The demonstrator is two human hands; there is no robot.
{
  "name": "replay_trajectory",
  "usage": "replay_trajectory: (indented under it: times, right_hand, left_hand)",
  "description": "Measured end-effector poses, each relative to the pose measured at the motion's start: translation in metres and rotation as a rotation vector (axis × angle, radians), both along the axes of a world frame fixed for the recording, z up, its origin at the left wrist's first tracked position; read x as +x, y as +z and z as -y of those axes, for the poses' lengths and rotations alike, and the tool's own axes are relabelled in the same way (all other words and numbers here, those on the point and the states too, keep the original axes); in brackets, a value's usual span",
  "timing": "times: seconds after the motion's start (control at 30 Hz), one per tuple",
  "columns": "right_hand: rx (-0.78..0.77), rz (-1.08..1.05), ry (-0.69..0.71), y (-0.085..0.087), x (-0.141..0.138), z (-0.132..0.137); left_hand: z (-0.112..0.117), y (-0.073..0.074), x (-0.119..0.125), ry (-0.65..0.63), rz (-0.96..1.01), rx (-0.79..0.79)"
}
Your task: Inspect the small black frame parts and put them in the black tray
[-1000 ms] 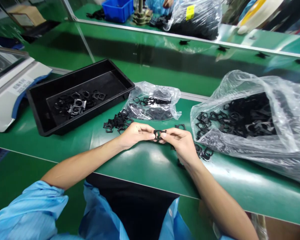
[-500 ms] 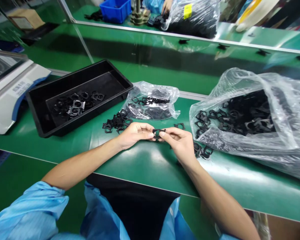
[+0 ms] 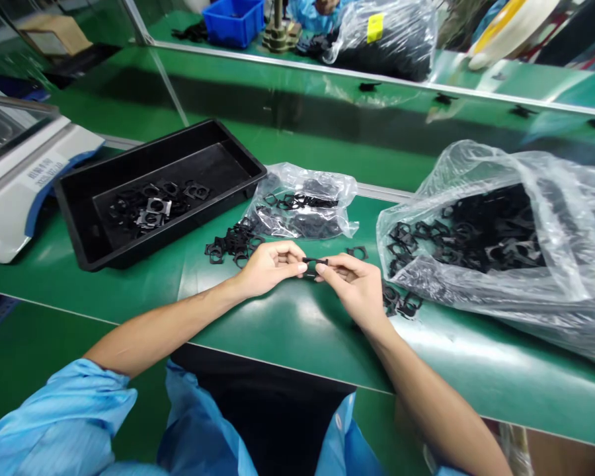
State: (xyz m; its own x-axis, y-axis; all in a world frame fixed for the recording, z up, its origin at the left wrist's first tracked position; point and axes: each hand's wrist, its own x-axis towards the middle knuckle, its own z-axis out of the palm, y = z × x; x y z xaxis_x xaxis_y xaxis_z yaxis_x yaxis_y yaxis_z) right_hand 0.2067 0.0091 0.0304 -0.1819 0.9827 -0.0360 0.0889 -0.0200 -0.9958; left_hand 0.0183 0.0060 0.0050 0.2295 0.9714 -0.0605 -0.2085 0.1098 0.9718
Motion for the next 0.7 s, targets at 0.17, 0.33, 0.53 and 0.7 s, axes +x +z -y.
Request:
replay_trajectory:
  times: [0.17, 0.33, 0.53, 0.7]
  right_hand:
    - [-0.041, -0.032, 0.007, -0.002, 0.002, -0.002]
    - [-0.046, 0.003, 0.015, -0.003, 0.005, 0.004]
    - [0.008, 0.052, 0.028, -0.005, 0.008, 0.009]
    - [0.160, 0.263, 0.123, -0.003, 0.008, 0.012]
  left_hand:
    - [0.001, 0.003, 0.003, 0.004, -0.041, -0.018]
    - [0.009, 0.007, 0.006, -0.004, -0.137, -0.018]
    - [0.016, 0.003, 0.007, 0.003, -0.281, 0.070]
    - [0.017, 0.004, 0.006, 0.019, -0.402, 0.171]
